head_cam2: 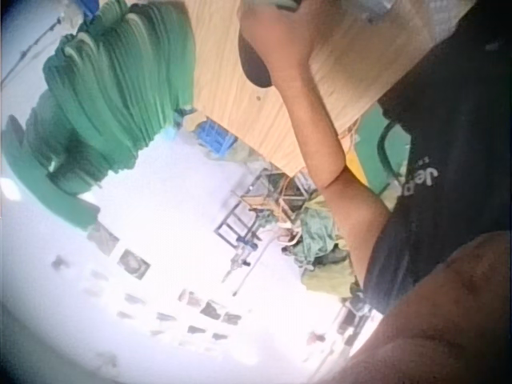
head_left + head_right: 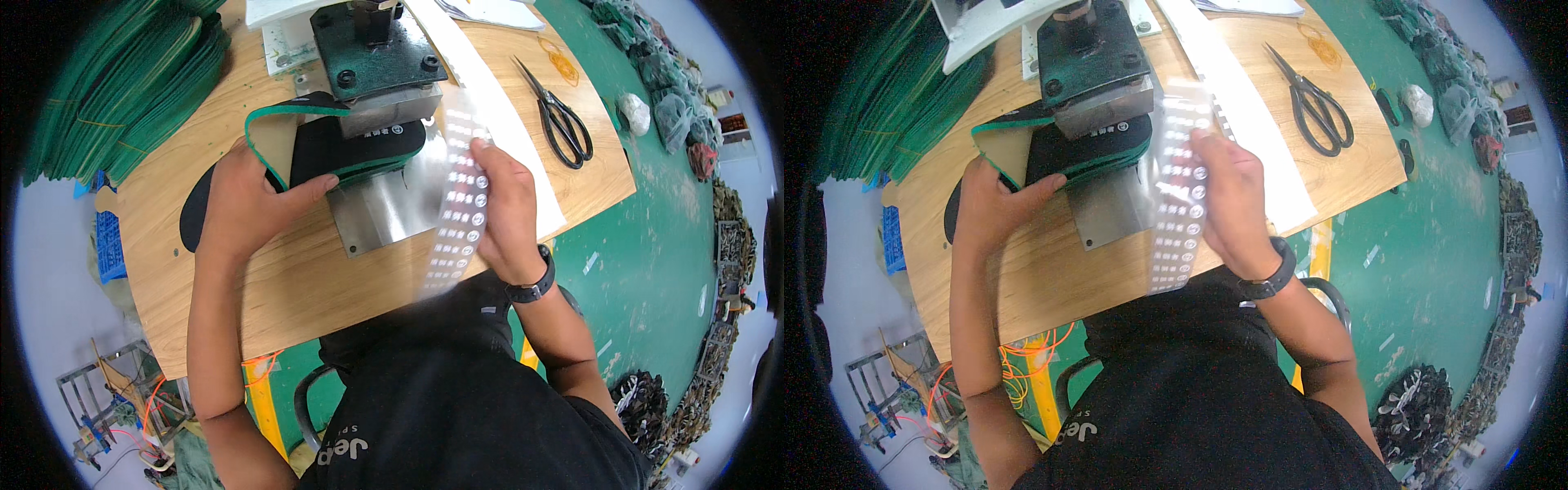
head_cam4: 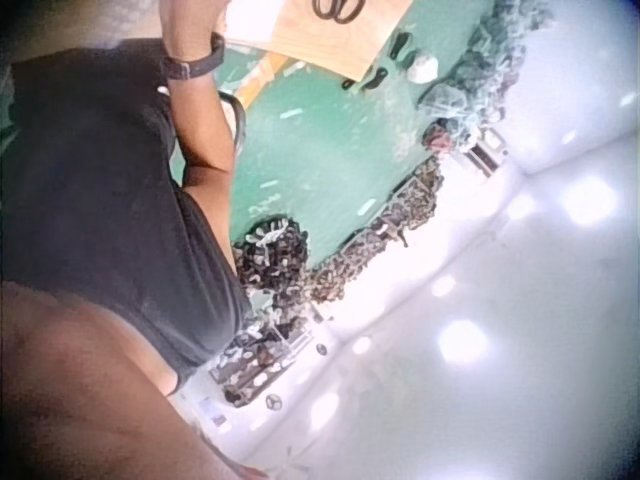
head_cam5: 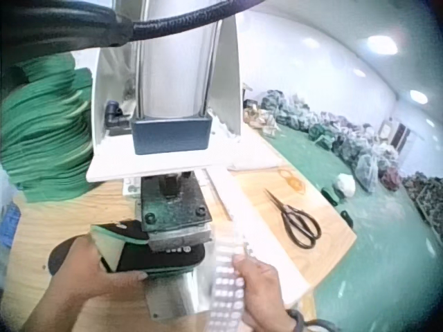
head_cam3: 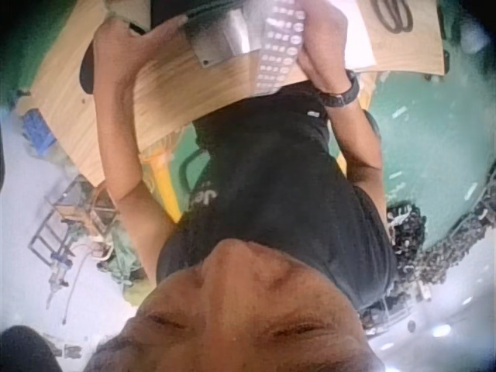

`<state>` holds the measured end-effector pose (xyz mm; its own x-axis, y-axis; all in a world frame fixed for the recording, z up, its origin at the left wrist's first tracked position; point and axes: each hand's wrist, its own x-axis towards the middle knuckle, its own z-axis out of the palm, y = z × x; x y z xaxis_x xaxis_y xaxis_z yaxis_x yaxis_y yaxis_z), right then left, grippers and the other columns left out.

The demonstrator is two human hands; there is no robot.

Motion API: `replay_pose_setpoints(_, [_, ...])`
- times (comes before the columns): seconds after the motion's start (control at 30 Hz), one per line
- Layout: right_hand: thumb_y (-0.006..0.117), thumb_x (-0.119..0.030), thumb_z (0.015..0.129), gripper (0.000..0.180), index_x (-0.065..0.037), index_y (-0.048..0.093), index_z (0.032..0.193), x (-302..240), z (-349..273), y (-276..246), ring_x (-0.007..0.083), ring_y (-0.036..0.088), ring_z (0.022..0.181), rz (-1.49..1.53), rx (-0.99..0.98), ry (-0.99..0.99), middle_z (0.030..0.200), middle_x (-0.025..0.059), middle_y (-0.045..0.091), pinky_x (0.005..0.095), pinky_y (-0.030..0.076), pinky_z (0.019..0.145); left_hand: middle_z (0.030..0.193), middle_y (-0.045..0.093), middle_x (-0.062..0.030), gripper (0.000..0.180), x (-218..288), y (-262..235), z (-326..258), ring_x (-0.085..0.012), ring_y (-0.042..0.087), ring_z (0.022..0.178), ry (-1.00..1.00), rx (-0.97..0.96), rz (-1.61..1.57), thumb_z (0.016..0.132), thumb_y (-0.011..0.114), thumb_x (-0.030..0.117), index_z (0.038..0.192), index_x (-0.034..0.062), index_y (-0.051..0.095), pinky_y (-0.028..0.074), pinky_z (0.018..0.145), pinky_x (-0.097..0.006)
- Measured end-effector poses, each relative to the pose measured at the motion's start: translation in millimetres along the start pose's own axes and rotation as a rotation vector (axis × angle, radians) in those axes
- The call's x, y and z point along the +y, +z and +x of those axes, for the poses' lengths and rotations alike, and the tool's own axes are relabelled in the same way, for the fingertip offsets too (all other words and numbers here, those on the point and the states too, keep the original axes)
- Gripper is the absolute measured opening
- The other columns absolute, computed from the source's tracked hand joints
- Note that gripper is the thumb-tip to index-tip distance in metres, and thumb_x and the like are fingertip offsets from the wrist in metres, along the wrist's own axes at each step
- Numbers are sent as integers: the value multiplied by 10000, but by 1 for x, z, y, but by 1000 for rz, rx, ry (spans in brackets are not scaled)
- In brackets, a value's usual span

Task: The person places green shoe insoles into a press machine and applies labels from a strip using shears to cut the labels, then gathers and organizes the labeled insoles on the table.

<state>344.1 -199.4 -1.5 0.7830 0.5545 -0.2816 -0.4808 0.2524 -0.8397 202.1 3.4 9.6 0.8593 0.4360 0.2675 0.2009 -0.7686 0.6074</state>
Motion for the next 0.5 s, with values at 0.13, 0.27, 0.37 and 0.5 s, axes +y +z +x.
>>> replay_pose_setpoints(0.13, [541,-154,924,186,-2,605,838,-2,6,3,92,601,550,21,-40,39,692,50,631,214,493,486,763,630,-135,432,2,-5,0,-264,596,652,-22,-16,-139,706,746,197,1095,60,618,486,654,-330])
replay_pose_setpoints(0.27, [557,-144,916,171,-1,611,840,2,7,7,87,596,551,-16,-68,82,691,45,629,208,484,492,704,615,-122,269,-5,-5,-1,-217,557,610,-44,10,-120,780,635,148,1019,26,640,466,633,-295])
replay_pose_setpoints(0.37, [562,-133,915,172,6,617,829,11,5,5,84,599,558,-45,-111,87,698,51,637,202,478,495,667,588,-59,190,-6,-5,0,-153,520,604,-94,159,-230,833,556,137,927,-7,636,438,613,-275])
replay_pose_setpoints(0.5, [558,-113,916,183,20,631,815,24,6,13,84,605,560,-197,-214,146,718,68,654,200,474,492,645,496,40,174,-18,-9,0,-65,428,612,-178,309,-430,863,526,139,787,-5,586,370,567,-247])
